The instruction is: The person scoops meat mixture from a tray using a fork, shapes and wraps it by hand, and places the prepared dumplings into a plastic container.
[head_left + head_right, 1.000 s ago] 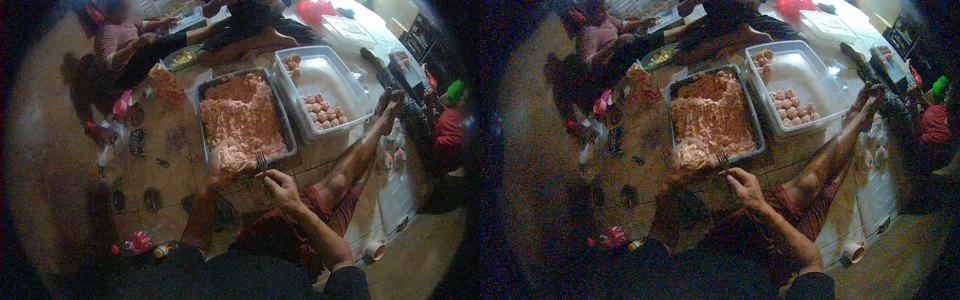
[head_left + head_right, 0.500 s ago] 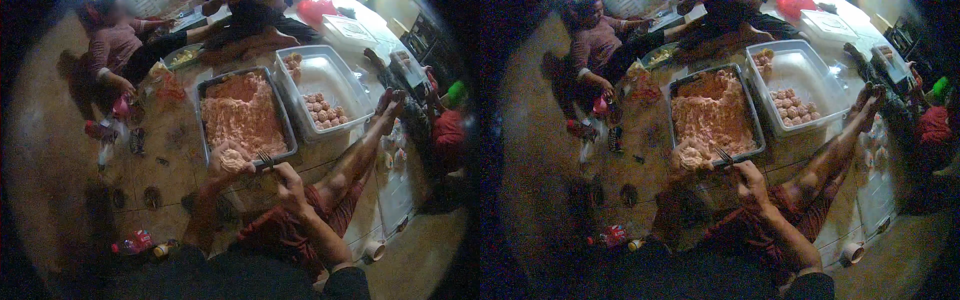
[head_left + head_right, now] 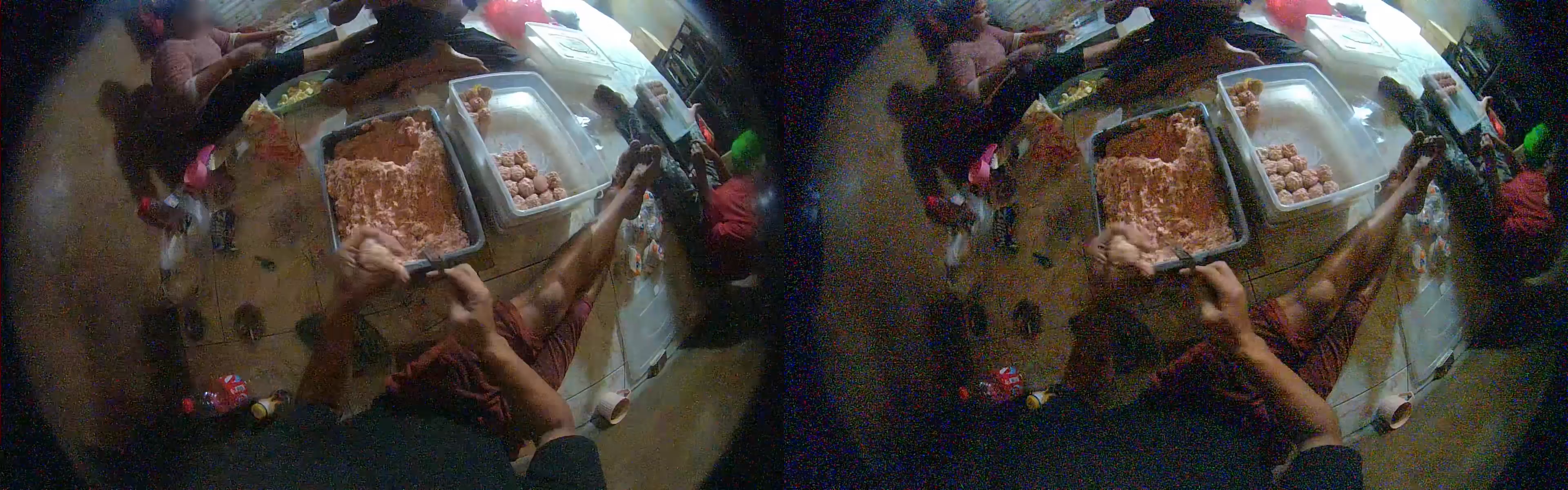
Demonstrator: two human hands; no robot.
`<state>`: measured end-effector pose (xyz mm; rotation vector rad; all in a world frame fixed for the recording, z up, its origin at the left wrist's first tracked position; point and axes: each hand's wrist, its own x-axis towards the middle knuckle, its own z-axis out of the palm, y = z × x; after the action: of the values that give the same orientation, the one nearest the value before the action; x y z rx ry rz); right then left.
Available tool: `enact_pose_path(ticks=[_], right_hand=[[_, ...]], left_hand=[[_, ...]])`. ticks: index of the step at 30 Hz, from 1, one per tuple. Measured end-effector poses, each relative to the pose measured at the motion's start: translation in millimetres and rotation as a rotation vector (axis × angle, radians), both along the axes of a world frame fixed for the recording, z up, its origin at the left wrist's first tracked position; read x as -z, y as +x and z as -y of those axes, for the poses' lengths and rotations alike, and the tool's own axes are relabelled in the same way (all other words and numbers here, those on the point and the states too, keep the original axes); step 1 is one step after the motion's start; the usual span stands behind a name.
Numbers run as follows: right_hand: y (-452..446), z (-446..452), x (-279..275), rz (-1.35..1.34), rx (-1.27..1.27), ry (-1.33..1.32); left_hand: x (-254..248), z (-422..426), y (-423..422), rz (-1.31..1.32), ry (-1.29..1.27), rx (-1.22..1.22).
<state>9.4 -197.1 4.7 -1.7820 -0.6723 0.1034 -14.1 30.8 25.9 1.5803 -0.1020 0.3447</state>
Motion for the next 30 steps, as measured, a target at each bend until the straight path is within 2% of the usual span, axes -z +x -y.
enact_pose_path(ticks=[1, 3, 4, 6, 7, 8, 10, 11, 15, 16, 18, 20, 21, 23, 26, 28, 30], right_hand=[[-0.9, 5.2, 0.6, -0.047, -0.021, 0.089], [-5.6, 7.6, 1.9, -0.092, -0.040, 0.179], [-6.8, 5.3, 3.1, -0.075, -0.090, 0.226], [-8.3, -5.3, 1.3, -0.054, -0.133, 0.272], [-9.5, -17.4, -1.6, -0.029, -0.115, 0.196], [-9.9, -25.2, -3.1, -0.005, -0.099, 0.121], [-6.7, -31.7, -0.4, 0.097, -0.038, 0.051], [-4.3, -35.0, -4.4, 0.196, 0.024, -0.019], [0.1, -0.3, -36.0, 0.133, -0.016, -0.132], [0.9, 6.8, -46.2, 0.095, 0.064, -0.098], [1.2, 14.2, -65.3, 0.050, 0.132, -0.063], [3.6, 17.3, -78.8, -0.118, 0.096, -0.059], [7.2, 17.1, -78.7, -0.115, 0.091, -0.057], [13.2, 16.8, -78.9, 0.169, -0.058, -0.159], [4.8, 10.6, -83.5, 0.106, -0.059, -0.186], [2.0, 4.7, -77.4, 0.119, -0.026, -0.162], [2.5, -0.3, -68.2, 0.134, 0.008, -0.136]], left_hand=[[-8.3, -7.1, -0.8, -0.001, -0.308, 0.131], [-11.6, -10.2, -3.3, 0.001, -0.615, 0.264], [-5.9, -11.6, -4.2, -0.141, -0.353, 0.159], [2.6, 5.4, 4.8, 0.031, -0.159, 0.208], [7.0, 13.8, 9.3, 0.122, -0.071, 0.223], [21.7, 33.1, 5.9, 0.053, -0.041, 0.027], [31.4, 43.5, 8.6, 0.021, -0.031, -0.125], [27.9, 40.7, 9.4, 0.002, -0.029, -0.124], [0.5, 5.6, 3.6, -0.136, 0.015, 0.060], [-11.7, -3.1, 1.2, -0.174, 0.044, 0.104], [-24.2, -6.0, -1.9, -0.189, 0.167, 0.056], [-25.2, -1.8, -0.6, -0.169, 0.291, -0.052], [-20.9, -1.2, 1.3, -0.166, 0.298, -0.078], [-9.6, -5.6, 7.6, -0.185, 0.242, -0.073], [-0.6, -8.0, 12.9, -0.267, 0.086, 0.024], [-9.5, 5.3, 7.9, -0.060, 0.441, -0.154], [-2.2, 4.3, 9.7, -0.070, 0.431, -0.146]])
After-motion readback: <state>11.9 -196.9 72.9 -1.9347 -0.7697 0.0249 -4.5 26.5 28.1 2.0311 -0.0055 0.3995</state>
